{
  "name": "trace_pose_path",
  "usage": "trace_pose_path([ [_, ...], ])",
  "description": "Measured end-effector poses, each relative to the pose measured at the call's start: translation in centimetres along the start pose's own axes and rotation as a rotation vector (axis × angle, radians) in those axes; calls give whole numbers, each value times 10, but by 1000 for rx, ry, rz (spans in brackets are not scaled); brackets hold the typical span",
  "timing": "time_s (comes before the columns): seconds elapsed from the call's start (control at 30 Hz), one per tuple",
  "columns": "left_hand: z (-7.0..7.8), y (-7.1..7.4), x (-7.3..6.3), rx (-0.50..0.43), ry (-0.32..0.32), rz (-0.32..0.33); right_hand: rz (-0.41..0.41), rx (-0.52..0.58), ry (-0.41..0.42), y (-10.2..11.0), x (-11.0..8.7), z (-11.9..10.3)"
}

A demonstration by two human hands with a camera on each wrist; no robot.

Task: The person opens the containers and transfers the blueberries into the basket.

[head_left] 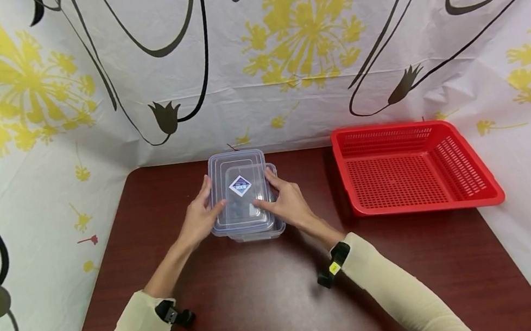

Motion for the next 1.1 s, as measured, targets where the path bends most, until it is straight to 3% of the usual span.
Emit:
trace_pose_path([
  [0.2,-3,22,-1,40,0,-19,-12,-2,14,-12,9,-16],
  [0.53,-12,73,-10,130,-24,-19,-36,5,14,-47,25,-46],
  [0.87,-30,116,-21,210,-57,1,-79,-2,0,-87,36,-77],
  [1.1,-54,137,-25,234,-18,6,-113,-13,-41,-117,36,-92],
])
Point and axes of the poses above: each hand's wrist, its own x-axis towards the middle knuckle, its own y-axis out of the back of the hand, z = x × y, the point moved 5 cm from there along x, towards the middle knuckle, and after that the axes turned 12 degrees about y, right-handed, at the moved point
